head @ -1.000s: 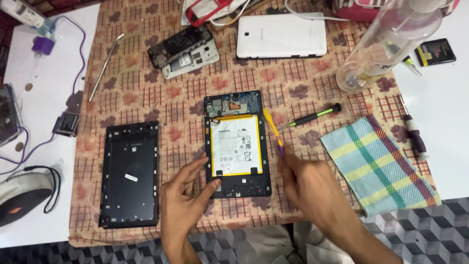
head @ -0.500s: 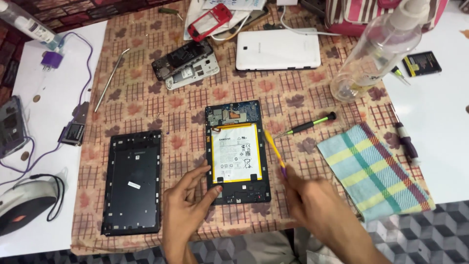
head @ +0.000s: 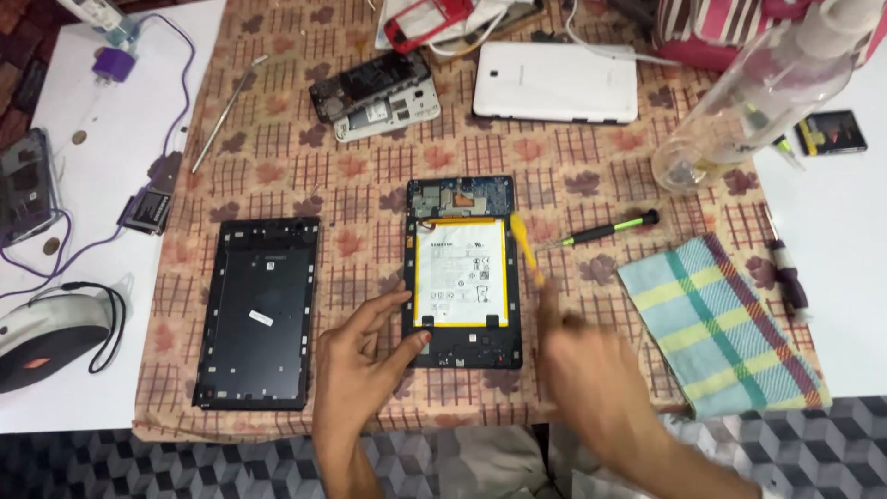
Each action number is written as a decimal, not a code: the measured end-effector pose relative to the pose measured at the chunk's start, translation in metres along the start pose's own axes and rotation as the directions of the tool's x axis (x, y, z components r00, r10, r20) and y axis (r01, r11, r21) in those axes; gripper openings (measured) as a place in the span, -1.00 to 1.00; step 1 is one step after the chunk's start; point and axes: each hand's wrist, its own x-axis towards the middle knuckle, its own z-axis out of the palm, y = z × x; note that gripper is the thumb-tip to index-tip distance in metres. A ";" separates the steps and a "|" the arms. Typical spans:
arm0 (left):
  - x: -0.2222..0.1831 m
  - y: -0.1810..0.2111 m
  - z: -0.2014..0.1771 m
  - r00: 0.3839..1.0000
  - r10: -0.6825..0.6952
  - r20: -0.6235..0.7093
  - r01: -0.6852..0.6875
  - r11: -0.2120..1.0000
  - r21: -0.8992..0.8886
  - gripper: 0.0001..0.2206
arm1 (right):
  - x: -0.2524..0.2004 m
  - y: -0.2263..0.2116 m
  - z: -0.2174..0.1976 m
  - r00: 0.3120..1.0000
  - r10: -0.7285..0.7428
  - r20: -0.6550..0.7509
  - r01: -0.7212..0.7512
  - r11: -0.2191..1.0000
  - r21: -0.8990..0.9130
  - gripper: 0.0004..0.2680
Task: The person uses a yellow plastic spudger to pry and separate the battery from the internal frame of a disassembled tablet. They apply a liquid from a spray bottle to the battery area and continue prying around the edges to loosen the adhesive.
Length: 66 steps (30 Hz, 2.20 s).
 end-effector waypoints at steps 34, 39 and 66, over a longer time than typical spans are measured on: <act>0.004 -0.010 -0.002 0.986 0.169 -0.009 -0.169 0.986 0.003 -0.56 | -0.096 0.041 0.104 0.951 -0.195 -0.240 0.237 0.958 0.160 -0.61; 0.003 -0.004 -0.001 0.987 0.164 -0.007 -0.163 0.987 0.004 -0.58 | -0.042 0.024 0.038 0.939 -0.133 -0.317 0.251 0.894 0.370 -0.54; -0.002 0.007 -0.014 0.985 -0.169 0.043 0.152 0.950 0.272 -0.45 | -0.026 0.020 -0.026 0.901 0.321 -0.293 -0.043 0.736 0.675 -0.80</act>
